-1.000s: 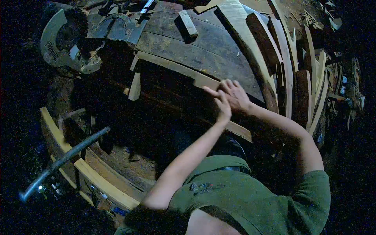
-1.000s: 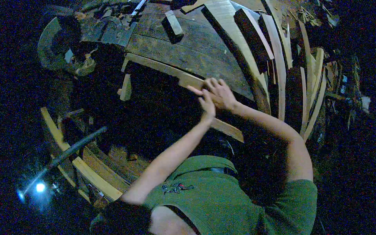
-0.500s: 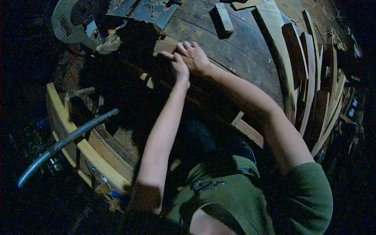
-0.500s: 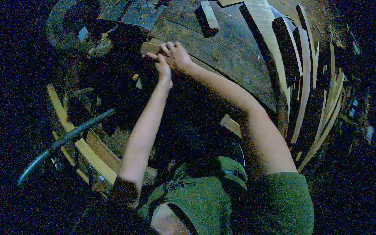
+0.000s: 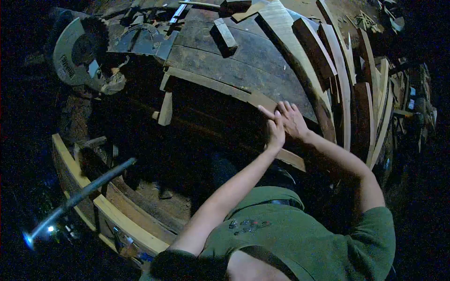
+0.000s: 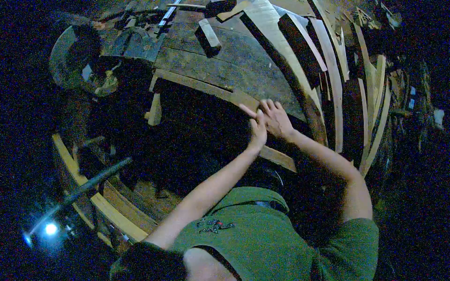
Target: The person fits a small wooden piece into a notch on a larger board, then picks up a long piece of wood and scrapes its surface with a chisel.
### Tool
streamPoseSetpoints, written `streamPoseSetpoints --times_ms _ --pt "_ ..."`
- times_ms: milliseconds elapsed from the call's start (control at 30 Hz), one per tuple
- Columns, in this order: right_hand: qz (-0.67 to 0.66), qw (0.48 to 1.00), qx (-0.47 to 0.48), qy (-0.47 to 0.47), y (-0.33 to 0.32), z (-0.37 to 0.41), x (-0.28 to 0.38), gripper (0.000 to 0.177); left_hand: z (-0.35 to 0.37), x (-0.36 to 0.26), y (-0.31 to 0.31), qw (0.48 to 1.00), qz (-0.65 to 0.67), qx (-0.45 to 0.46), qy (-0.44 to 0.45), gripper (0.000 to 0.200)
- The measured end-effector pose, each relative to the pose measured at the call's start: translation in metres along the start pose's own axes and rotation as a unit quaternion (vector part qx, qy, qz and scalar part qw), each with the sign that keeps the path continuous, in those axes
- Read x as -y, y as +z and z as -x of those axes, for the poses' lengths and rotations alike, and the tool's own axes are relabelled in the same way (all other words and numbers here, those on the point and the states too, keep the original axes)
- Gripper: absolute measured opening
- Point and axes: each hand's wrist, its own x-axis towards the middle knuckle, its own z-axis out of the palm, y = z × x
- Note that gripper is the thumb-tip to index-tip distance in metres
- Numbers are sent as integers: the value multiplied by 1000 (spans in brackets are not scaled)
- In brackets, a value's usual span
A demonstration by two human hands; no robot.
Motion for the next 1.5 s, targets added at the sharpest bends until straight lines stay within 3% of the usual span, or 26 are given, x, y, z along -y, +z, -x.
streamPoseSetpoints --times_ms 67,200,267,333,400,467,500,633,733,767,800,833,900,933,967,1033,1100,1167,1233,1267,1333,1367,1400,1433,1467,1500 --pt "-27 995 -83 -50 6 -30 0 31 -18 -3 -9 989 117 -91 16 69" --pt "-25 989 -109 -100 -12 -128 28 32 -76 -21 -81 970 131 -194 -60 73" --pt "8 970 -200 -138 -4 -191 47 35 -100 -49 -130 944 221 -241 -52 78" --pt "-13 979 -157 -131 -26 -241 70 36 -116 -70 -184 960 180 -213 -8 83" --pt "-26 974 -180 -135 -32 -277 84 36 -134 -82 -217 957 119 -253 -80 83" --pt "-38 971 -198 -127 -33 -294 93 36 -134 -102 -232 964 147 -210 -72 82" --pt "-59 972 -193 -117 -35 -297 95 35 -139 -103 -234 959 129 -226 -114 82" --pt "-28 977 -183 -103 -23 -269 85 34 -132 -77 -215 973 116 -184 -81 71" --pt "20 970 -224 -92 13 -202 55 34 -103 -50 -147 972 164 -147 -82 78" --pt "1 979 -185 -83 12 -172 43 35 -83 -47 -123 978 153 -138 10 77" --pt "-18 987 -142 -73 10 -140 30 35 -70 -39 -98 981 153 -105 -52 74" --pt "-15 990 -120 -70 12 -108 19 36 -28 -71 -75 988 59 -139 12 74" --pt "23 994 -90 -56 12 -51 1 37 -11 -46 -34 982 184 -34 14 78" --pt "56 994 -82 -47 11 -26 -4 36 -37 22 -10 992 126 -25 -5 75" --pt "26 997 -66 -37 7 -6 -9 36 -3 -15 -3 999 24 -24 -41 73" --pt "15 997 -68 -35 6 12 -15 36 1 -8 3 996 -58 47 -47 71" --pt "16 998 -47 -34 -1 10 -15 37 -5 -1 3 993 -64 74 -67 71" --pt "14 999 -19 -34 -4 -1 -10 37 -8 9 10 995 -35 -88 43 68" --pt "-35 998 -14 -54 -4 -31 -7 38 -31 15 0 988 62 -140 6 73" --pt "7 995 -68 -74 3 -50 -1 35 -42 12 -9 973 128 -193 0 75" --pt "-23 994 -68 -87 -10 -98 13 31 -53 -36 -73 985 13 -65 -157 78" --pt "-66 989 -91 -101 -13 -125 22 31 -56 -55 -90 980 75 -115 -142 79" --pt "-44 972 -187 -137 0 -156 28 32 -63 -70 -106 969 137 -163 -122 79" --pt "-7 973 -185 -137 -3 -187 42 33 -76 -77 -131 968 163 -153 -115 84" --pt "1 983 -120 -138 -24 -210 52 33 -90 -84 -157 966 187 -144 -109 91" --pt "-19 984 -132 -120 -35 -230 64 30 -102 -88 -176 965 150 -180 -118 90"
